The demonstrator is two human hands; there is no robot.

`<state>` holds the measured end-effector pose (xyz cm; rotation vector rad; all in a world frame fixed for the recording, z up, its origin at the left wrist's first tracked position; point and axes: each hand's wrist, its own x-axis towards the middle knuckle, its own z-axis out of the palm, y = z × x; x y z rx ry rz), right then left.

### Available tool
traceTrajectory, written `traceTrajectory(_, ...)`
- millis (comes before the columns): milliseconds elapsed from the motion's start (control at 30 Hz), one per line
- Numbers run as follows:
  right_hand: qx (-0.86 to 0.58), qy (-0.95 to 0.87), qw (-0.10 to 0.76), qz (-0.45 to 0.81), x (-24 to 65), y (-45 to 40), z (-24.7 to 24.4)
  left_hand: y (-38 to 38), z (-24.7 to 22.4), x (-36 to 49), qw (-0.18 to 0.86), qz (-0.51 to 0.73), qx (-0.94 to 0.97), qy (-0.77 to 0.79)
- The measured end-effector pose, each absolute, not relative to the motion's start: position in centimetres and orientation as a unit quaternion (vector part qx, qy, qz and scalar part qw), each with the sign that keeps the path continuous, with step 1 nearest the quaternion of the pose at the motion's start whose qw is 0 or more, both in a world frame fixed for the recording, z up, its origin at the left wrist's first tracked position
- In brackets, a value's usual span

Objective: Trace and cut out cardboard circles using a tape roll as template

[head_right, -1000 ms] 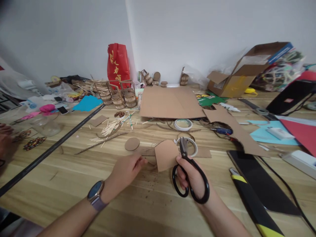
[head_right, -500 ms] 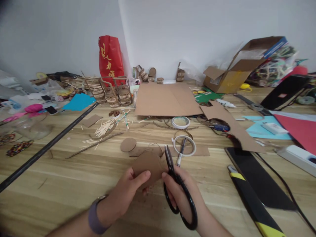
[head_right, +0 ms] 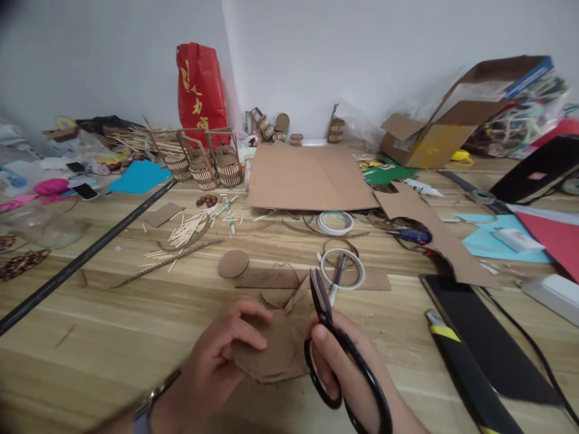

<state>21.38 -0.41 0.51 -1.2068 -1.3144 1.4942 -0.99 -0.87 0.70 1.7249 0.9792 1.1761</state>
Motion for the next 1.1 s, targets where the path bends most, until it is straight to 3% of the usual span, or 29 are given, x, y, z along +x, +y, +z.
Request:
traceTrajectory(133,-0.477,-0.502,0.322,0.646,20.6,-0.1,1.2,-1.3,1.0,-1.1,0.128,0.474,0.788,0.371)
traceTrajectory(267,-0.497,-0.488,0.308,0.648,20.3,0.0,1.3,-1.6,0.7,-0.9,0.066,0.447,0.814,0.364)
traceTrajectory(400,-0.517,-0.484,0.352,0.612,20.7,0.5,1.1,-1.4,0.0,-0.6,0.184,0.486,0.751,0.407)
traceTrajectory(533,-0.528,-0.493,0.359,0.590,21.0,0.8,1.3,-0.5,-0.4,-0.4,0.467,0.484,0.536,0.510)
traceTrajectory(667,-0.523,-0.521,0.321,0.593,20.9,0.5,1.3,0.4,-0.3,-0.3,0.681,0.419,0.418,0.431)
traceTrajectory(767,-0.518,-0.533,0.307,0.594,20.9,0.3,0.9,0.4,-0.1,0.0,0.733,0.371,0.414,0.393)
traceTrajectory(1100,-0.548,-0.488,0.336,0.591,20.3,0.3,1.3,-0.1,-0.2,0.8,0.764,0.382,0.313,0.415)
